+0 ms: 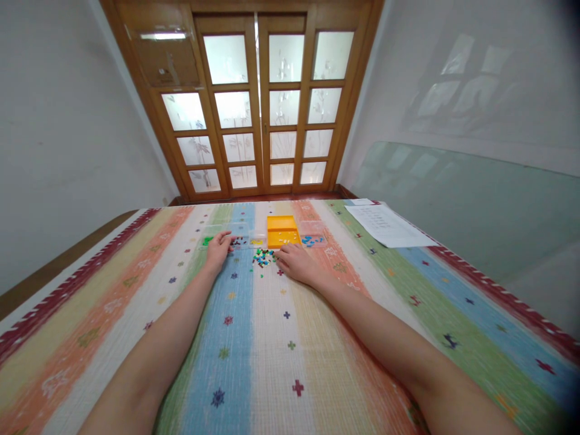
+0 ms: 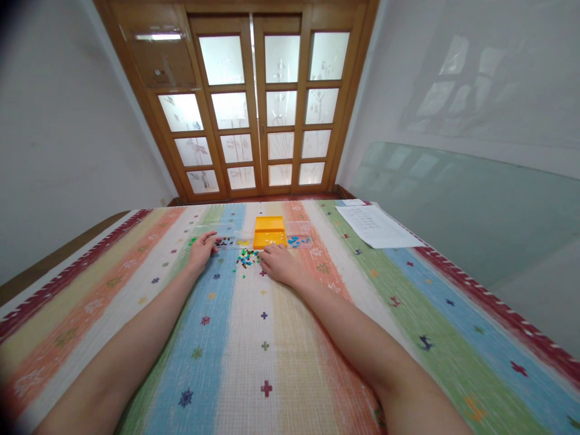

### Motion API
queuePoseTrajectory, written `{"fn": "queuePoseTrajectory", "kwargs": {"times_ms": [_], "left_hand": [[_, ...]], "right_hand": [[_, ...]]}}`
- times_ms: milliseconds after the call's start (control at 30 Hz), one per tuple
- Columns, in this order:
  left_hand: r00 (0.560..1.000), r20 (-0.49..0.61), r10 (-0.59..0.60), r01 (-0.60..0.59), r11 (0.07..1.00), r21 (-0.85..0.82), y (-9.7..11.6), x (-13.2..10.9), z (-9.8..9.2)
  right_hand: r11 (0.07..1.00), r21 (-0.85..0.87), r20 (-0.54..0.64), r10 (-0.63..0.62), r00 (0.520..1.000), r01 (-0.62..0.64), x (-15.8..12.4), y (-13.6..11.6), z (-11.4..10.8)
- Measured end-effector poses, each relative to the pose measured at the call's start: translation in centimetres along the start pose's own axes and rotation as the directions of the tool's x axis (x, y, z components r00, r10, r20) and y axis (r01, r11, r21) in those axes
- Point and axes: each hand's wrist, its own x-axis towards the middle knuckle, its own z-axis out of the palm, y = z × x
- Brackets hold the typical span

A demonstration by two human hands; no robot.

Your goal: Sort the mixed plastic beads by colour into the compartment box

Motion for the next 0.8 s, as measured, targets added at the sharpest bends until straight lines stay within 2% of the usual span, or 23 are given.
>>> {"fn": "queuePoseTrajectory", "kwargs": {"times_ms": [133,233,300,467,800], "left_hand": [[0.986,0.068,0.149,-0.16,0.964,0.21,0.6,-0.8,0.5],[0.946,0.173,0.273,-0.319,0.877,0.359,1.2,-1.6,1.1],[0.918,0.246,0.31,-0.389,0.821,0.417,1.4,-2.2,1.5],[0.864,0.363,0.349,-0.49,0.747,0.448,1.8,-3.1,2.6],[0.798,0.463,0.386,-0.583,0.689,0.431,2.0,-3.7,3.5]], "right_hand": [[1.0,-0.003,0.007,0.014,1.0,-0.014,0.0,0.0,0.0],[1.0,-0.006,0.001,0.013,1.0,-0.013,0.1,0.0,0.0],[1.0,-0.017,-0.001,0.01,1.0,-0.01,0.1,0.0,0.1],[0.999,-0.042,-0.006,-0.015,1.0,0.015,0.3,0.0,0.5],[0.998,0.018,-0.031,-0.052,0.998,0.053,0.3,0.1,0.7]]}}
